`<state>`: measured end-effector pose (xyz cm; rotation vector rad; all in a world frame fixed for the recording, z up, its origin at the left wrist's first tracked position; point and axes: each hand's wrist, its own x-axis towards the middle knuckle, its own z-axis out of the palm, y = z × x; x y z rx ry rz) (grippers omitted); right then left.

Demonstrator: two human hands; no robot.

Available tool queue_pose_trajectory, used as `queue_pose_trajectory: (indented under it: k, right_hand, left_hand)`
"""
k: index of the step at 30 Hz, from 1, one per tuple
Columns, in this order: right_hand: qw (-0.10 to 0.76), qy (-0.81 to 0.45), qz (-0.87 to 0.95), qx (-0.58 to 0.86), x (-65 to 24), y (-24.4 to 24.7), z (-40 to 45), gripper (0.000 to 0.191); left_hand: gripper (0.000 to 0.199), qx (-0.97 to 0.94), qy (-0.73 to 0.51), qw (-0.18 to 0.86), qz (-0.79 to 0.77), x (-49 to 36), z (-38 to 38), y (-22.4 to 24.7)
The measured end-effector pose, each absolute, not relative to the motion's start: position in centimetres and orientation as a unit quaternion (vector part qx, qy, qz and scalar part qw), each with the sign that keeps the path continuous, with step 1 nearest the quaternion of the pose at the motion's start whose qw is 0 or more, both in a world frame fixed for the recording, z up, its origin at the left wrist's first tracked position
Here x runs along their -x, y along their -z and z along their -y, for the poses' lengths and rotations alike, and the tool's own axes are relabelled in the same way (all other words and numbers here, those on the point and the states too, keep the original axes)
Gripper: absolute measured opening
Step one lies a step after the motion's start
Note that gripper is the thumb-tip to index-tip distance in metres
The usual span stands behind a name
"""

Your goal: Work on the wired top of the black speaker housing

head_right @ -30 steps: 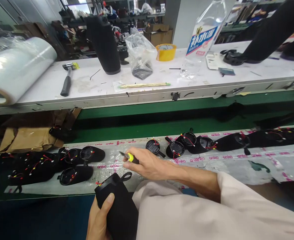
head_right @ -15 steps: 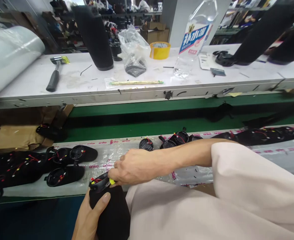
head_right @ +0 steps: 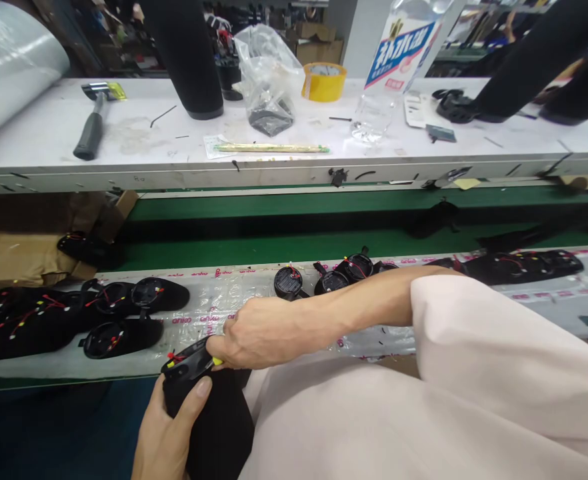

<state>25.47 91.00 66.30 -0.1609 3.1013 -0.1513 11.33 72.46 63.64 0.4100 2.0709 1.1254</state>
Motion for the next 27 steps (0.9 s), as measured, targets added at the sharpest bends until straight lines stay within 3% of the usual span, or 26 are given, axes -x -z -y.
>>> queue_pose_trajectory:
  k: [14,23,27]
  right_hand:
    - [0.069,0.067,-0.993,0.071,-25.4,-66.9,-90.6,0.016]
    - [0.070,0.088,-0.990,0.086,-25.1,-67.1,-90.5,0.027]
    - [0.056,0.142,-0.985,0.076,-24.6,-65.5,-91.3,0.013]
  left_hand:
    - [0.080,-0.203,-0.370,0.312,-0.851,-11.8,-72.1,-63.4]
    - [0.089,-0.178,-0.337,0.292,-0.877,-12.3,-72.2,-63.2]
    - [0.086,-0.148,-0.371,0.319,-0.860,-12.0,-72.1,-62.6]
